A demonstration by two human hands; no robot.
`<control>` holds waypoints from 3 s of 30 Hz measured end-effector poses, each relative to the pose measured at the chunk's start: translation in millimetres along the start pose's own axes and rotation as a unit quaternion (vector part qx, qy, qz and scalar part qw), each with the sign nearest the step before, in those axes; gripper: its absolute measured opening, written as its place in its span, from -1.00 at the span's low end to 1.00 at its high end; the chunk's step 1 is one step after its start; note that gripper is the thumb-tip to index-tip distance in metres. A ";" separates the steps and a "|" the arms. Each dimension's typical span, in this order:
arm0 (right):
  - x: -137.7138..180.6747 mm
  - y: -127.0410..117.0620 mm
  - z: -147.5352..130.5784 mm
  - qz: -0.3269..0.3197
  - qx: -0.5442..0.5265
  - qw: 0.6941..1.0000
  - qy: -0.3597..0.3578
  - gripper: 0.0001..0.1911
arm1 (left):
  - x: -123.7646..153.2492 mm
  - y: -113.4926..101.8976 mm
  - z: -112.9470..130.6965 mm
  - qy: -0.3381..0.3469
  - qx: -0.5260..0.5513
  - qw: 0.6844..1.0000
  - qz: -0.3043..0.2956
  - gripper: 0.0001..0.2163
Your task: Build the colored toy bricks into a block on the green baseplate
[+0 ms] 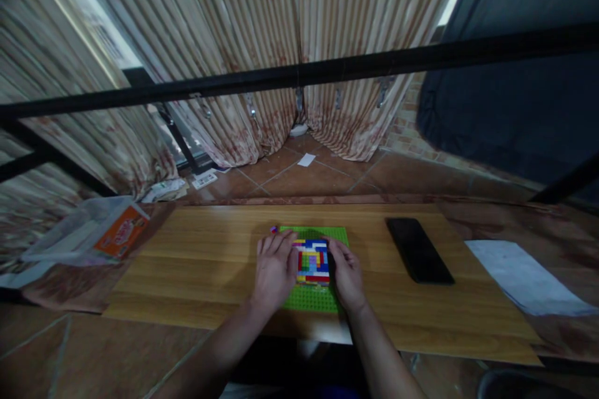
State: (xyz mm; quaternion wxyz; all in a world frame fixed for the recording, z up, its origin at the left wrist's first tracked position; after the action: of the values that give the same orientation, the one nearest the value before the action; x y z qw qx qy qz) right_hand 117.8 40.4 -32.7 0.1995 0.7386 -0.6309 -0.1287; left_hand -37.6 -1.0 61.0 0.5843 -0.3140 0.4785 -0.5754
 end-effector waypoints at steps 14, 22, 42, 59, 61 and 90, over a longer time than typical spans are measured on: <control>-1.8 -4.6 4.7 -0.001 -0.003 1.000 0.010 -0.54 | -54.9 22.6 -106.3 -0.022 0.050 0.990 -0.133 -0.76; -5.0 -2.6 0.1 0.010 -0.018 1.000 -0.019 -0.59 | -0.6 12.1 -100.2 -0.101 0.354 0.930 -0.020 -0.88; 81.4 65.4 -67.6 -0.097 0.308 0.937 -0.135 -0.79 | 47.4 -1.7 8.7 -0.080 0.614 0.783 -0.064 -0.85; 87.1 75.8 -50.9 -0.062 0.363 0.916 -0.157 -0.85 | 68.5 4.5 -0.1 -0.164 0.604 0.780 -0.014 -0.86; 86.0 73.1 -47.1 -0.062 0.347 0.925 -0.144 -0.85 | 69.6 7.2 -1.7 -0.158 0.615 0.772 -0.015 -0.84; 55.4 142.2 30.5 -0.144 0.679 0.701 -0.163 -0.68 | 70.9 -0.9 -114.2 -0.141 0.203 0.968 0.041 -0.88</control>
State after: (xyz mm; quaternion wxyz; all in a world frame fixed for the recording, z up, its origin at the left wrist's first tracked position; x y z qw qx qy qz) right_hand -11.5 -35.7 8.7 -0.4828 0.7233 -0.4560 0.1894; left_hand -151.6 -49.1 8.4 0.7203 -0.2470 0.2772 -0.5860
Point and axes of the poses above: each hand's wrist, its own x-axis away from the middle knuckle, its own y-axis out of the palm, z = x × y, the point moved 6 cm from there along -x, towards the middle knuckle, and after that the axes turned 14 degrees about -z, right-handed, at the moved point
